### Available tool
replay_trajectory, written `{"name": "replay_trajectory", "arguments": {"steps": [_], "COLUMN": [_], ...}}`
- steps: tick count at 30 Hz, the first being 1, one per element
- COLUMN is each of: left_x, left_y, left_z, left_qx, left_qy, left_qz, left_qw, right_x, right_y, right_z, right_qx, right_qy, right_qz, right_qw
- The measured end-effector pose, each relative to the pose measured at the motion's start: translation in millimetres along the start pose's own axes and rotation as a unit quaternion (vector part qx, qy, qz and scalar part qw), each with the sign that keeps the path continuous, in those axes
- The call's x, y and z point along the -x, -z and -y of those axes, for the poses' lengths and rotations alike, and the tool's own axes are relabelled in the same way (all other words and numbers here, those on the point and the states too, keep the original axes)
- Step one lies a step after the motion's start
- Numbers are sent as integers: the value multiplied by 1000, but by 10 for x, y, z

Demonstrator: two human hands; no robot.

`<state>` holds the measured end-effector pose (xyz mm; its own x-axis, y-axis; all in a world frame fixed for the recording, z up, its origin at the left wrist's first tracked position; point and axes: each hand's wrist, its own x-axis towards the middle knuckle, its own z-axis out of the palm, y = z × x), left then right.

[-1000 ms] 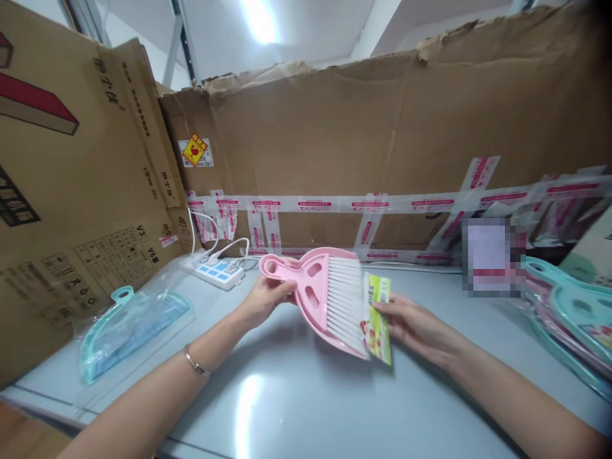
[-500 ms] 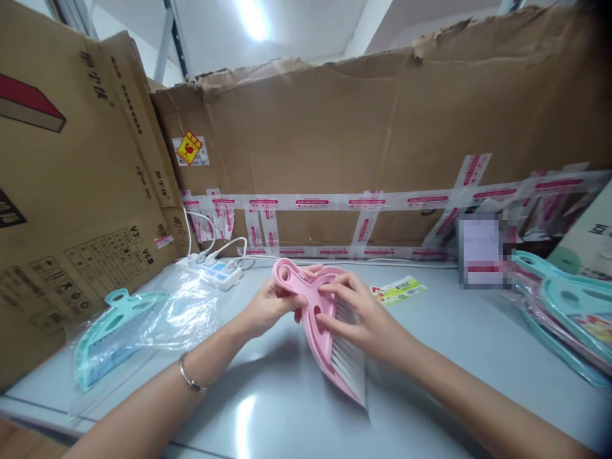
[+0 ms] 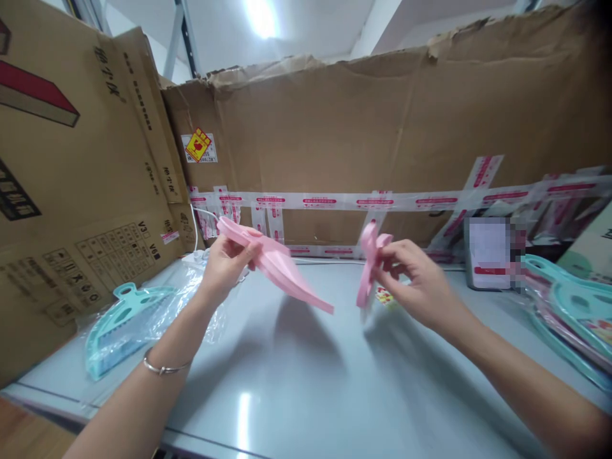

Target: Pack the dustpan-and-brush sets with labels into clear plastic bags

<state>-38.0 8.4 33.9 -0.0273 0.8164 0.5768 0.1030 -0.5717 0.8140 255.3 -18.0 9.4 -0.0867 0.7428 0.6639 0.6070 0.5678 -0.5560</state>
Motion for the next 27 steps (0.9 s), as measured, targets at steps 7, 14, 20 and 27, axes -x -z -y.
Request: {"name": "replay_trajectory", "arguments": {"steps": [7, 14, 20, 27], "left_x": [110, 211, 289, 384], "left_y": [54, -100, -146, -255], "left_z": [51, 179, 293, 229], "left_qx": [-237, -478, -543, -601], "left_qy": [-151, -112, -62, -7], "left_qz": [64, 279, 381, 428], "left_qw": [958, 825, 746, 675], "right_x": [18, 178, 501, 590], "right_y": [-201, -437, -124, 314], "right_z": [-198, -518, -1091, -1447], "right_qx": [146, 204, 150, 76], "right_qy": [11, 150, -90, -193], "right_qz": [272, 332, 148, 115], "right_qw": [951, 909, 973, 971]}}
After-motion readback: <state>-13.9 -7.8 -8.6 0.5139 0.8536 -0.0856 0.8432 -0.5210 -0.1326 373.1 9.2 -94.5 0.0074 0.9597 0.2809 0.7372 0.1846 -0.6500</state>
